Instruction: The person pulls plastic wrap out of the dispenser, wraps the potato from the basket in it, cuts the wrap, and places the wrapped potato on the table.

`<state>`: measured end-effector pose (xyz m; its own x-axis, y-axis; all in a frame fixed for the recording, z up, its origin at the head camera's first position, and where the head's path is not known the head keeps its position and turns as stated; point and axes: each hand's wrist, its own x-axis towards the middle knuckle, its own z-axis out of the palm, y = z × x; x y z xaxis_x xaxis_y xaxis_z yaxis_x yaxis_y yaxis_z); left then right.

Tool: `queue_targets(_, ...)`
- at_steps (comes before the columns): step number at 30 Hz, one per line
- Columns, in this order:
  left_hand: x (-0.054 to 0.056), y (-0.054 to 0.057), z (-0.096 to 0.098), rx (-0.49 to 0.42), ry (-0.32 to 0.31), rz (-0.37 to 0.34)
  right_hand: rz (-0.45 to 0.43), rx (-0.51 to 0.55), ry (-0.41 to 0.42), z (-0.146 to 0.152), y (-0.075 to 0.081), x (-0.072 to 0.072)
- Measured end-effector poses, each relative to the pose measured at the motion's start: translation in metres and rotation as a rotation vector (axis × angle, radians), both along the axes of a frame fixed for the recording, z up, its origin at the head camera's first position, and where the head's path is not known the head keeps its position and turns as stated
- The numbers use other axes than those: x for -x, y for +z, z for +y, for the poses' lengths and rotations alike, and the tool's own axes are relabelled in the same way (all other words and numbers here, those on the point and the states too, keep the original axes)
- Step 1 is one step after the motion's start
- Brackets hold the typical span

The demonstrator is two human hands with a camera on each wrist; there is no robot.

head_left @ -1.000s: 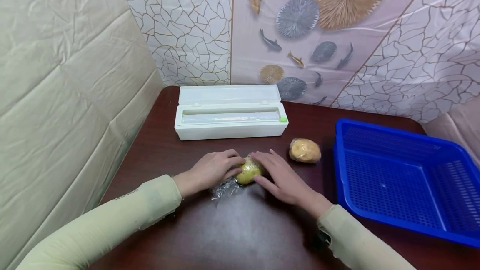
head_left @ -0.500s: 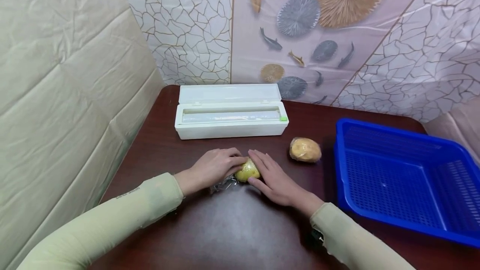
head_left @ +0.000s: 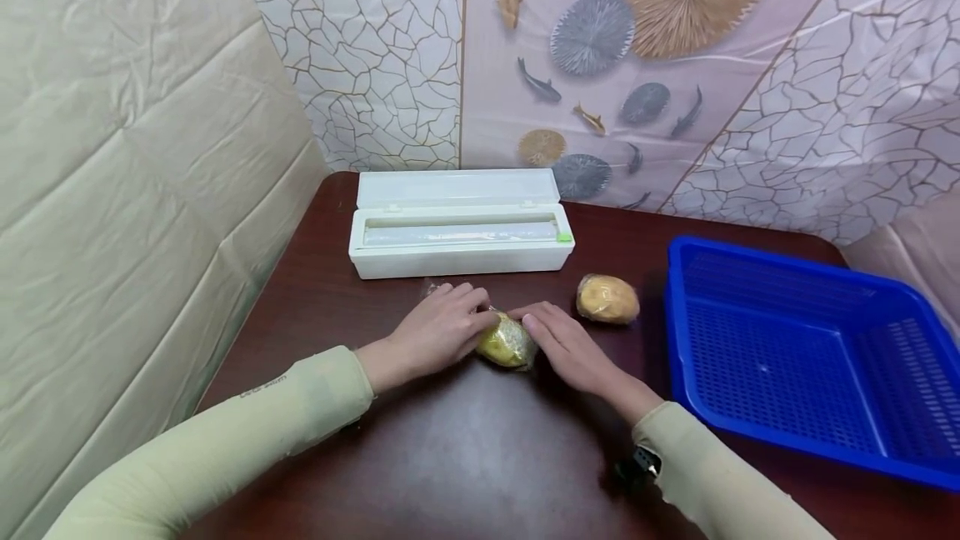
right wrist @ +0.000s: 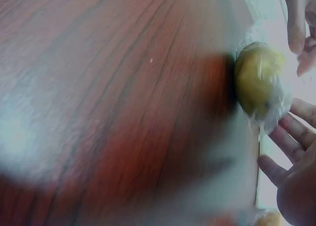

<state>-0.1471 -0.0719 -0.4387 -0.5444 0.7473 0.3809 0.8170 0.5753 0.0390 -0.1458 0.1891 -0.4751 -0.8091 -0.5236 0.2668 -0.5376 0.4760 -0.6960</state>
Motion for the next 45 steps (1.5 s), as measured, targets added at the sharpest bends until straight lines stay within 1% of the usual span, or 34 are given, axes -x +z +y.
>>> queue_targets(3,-0.005,-0.002,0.003,0.01,-0.012,-0.004,0.015,0.041,-0.01,0.009,-0.018,0.006)
queue_targets(5,-0.009,-0.003,0.003,0.007,-0.01,-0.011,0.012,0.058,-0.016,0.012,-0.021,0.004)
queue_targets(8,-0.013,-0.006,0.005,-0.004,0.006,-0.03,-0.028,0.052,-0.031,0.011,-0.007,-0.008)
queue_targets(10,-0.016,-0.007,0.004,0.0,0.022,-0.053,-0.07,0.044,-0.035,0.008,0.004,-0.017)
queue_targets(11,-0.017,-0.008,0.004,0.006,0.028,-0.065,-0.093,0.036,-0.038,0.008,0.007,-0.021)
queue_targets(14,-0.02,-0.01,0.004,0.021,0.035,-0.104,-0.167,0.019,-0.043,0.006,0.013,-0.029)
queue_targets(17,-0.02,-0.012,0.002,0.02,0.032,-0.127,-0.234,0.053,-0.026,0.007,0.013,-0.03)
queue_targets(19,-0.02,-0.013,0.001,0.011,0.026,-0.139,-0.284,0.095,-0.026,0.007,0.011,-0.027)
queue_targets(22,-0.019,-0.014,-0.002,0.001,0.013,-0.158,-0.392,0.2,-0.043,0.007,0.008,-0.02)
queue_targets(26,-0.018,-0.015,-0.004,-0.016,-0.006,-0.201,-0.535,0.356,-0.093,0.005,0.004,-0.009)
queue_targets(28,-0.017,-0.015,-0.005,-0.022,-0.013,-0.218,-0.585,0.412,-0.119,0.004,0.003,-0.004)
queue_targets(33,-0.015,-0.015,-0.008,-0.027,-0.035,-0.24,-0.673,0.467,-0.158,0.001,0.0,0.005)
queue_targets(38,-0.013,-0.016,-0.01,-0.023,-0.042,-0.253,-0.749,0.527,-0.16,-0.001,-0.001,0.013)
queue_targets(42,-0.014,-0.018,-0.011,-0.011,-0.052,-0.256,-0.797,0.541,-0.155,-0.006,0.0,0.019)
queue_targets(45,-0.014,-0.018,-0.012,-0.008,-0.059,-0.253,-0.83,0.541,-0.177,-0.011,0.001,0.022)
